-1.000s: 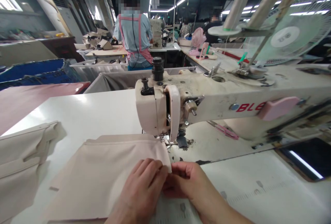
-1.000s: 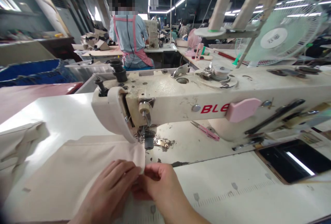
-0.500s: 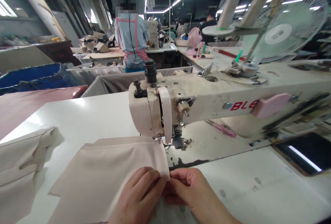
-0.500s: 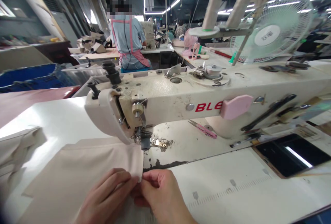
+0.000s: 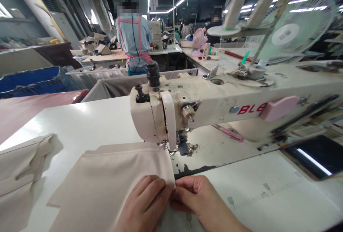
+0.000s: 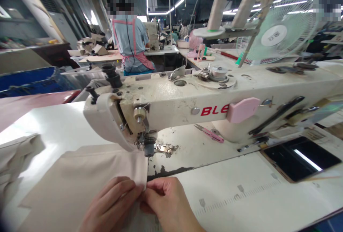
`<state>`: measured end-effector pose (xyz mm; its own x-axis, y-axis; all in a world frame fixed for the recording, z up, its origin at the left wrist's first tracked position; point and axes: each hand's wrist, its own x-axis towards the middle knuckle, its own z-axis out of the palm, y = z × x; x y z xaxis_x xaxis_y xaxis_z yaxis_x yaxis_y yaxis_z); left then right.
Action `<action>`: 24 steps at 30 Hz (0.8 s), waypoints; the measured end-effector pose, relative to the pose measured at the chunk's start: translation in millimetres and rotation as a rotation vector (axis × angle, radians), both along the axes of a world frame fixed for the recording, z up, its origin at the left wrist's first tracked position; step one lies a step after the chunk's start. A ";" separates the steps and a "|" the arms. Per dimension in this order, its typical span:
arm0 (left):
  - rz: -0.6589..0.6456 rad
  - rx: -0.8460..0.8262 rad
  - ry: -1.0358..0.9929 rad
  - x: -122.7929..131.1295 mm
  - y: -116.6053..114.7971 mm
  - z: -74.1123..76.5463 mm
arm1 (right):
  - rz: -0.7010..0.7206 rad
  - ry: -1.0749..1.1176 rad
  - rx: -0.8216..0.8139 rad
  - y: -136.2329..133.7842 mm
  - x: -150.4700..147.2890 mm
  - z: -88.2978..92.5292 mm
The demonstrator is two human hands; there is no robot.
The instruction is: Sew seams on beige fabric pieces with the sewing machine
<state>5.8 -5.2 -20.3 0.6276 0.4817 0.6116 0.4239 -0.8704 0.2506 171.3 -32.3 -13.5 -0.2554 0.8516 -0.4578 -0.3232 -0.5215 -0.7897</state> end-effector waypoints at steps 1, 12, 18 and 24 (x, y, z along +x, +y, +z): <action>-0.008 0.015 0.008 0.2 0.1 0.8 | -0.002 0.023 -0.005 0.2 0.5 1.1; 0.042 -0.042 0.031 3.1 -1.4 6.4 | -0.081 0.112 -0.106 -2.1 2.4 12.9; 0.057 -0.015 0.115 -0.1 -3.8 4.6 | 0.048 -0.310 0.209 -5.0 12.5 -8.9; -0.051 -0.128 0.026 -9.2 -2.9 0.3 | 0.187 -0.947 1.400 16.7 29.6 -10.6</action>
